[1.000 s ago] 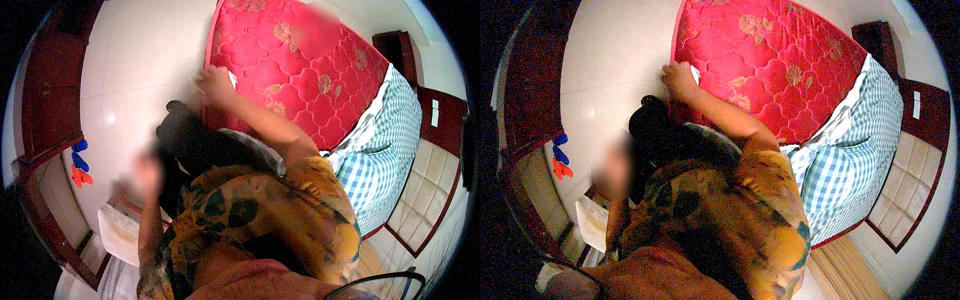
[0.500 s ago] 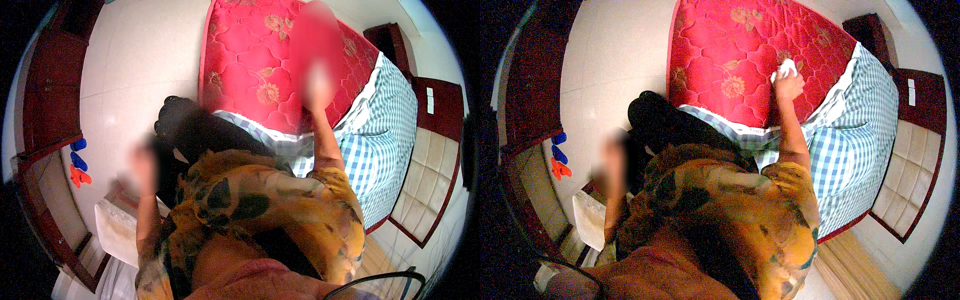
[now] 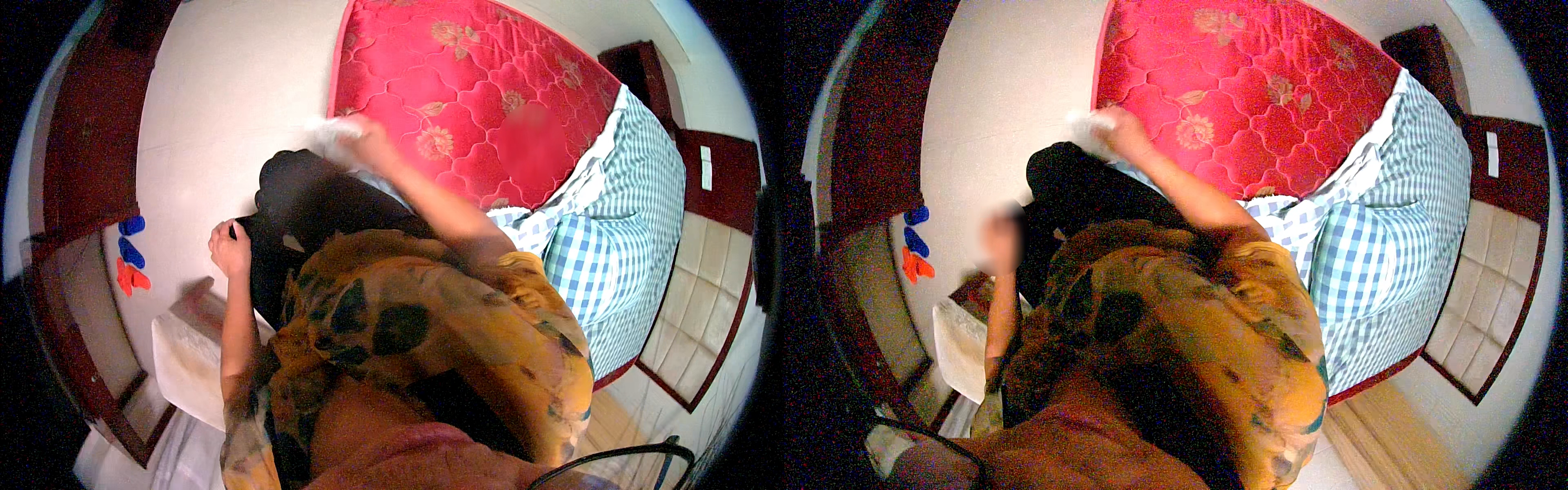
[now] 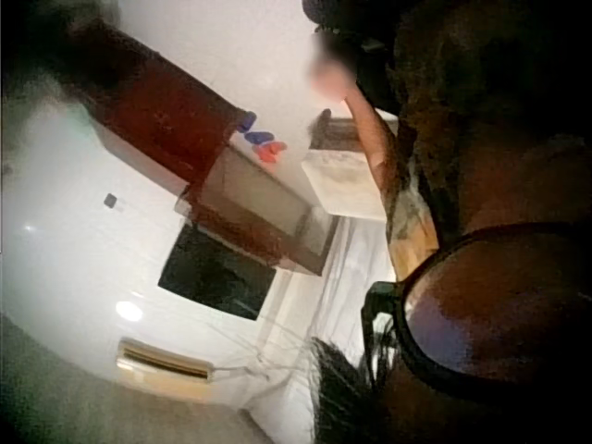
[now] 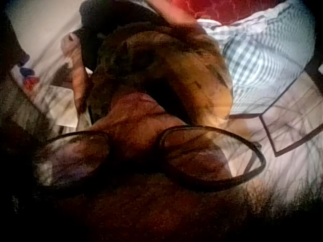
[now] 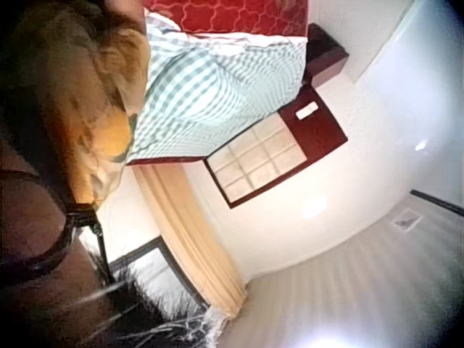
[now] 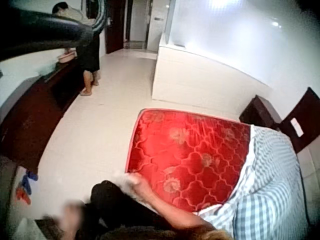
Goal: The person wipes the surface of a red mattress with a white cloth, then pulls a checkered bedsheet over it and continues to wipe the top and sides of a pillow and the sheet with the cloth.
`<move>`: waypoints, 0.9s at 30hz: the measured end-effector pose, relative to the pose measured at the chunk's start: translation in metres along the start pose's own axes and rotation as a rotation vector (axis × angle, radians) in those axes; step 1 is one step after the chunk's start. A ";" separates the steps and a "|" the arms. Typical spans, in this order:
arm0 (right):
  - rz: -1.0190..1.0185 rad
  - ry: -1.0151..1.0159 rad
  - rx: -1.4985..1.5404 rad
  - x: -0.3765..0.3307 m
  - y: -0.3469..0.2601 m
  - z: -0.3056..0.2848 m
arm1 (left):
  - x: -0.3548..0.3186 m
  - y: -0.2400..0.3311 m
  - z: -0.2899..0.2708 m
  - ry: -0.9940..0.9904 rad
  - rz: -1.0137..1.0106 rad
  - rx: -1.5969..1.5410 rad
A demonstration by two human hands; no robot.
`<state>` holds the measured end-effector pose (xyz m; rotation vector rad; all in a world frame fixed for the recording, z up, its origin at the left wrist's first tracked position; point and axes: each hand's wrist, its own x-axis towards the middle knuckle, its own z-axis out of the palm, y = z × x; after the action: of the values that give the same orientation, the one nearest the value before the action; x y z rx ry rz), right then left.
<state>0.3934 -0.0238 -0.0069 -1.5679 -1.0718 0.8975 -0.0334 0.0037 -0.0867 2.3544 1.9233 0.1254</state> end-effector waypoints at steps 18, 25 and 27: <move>0.217 -0.293 1.463 0.005 -0.108 -0.073 | -0.004 0.082 -0.100 -0.034 -0.304 -0.111; 0.146 -0.180 1.424 -0.011 -0.133 -0.081 | -0.006 0.080 -0.102 -0.016 -0.303 -0.117; 0.098 -0.043 1.199 -0.007 -0.128 -0.087 | -0.006 0.077 -0.101 0.003 -0.271 -0.118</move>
<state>0.4446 -0.0435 0.1380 -0.5815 -0.2977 1.2924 0.0273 -0.0150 0.0235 2.0005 2.1488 0.2130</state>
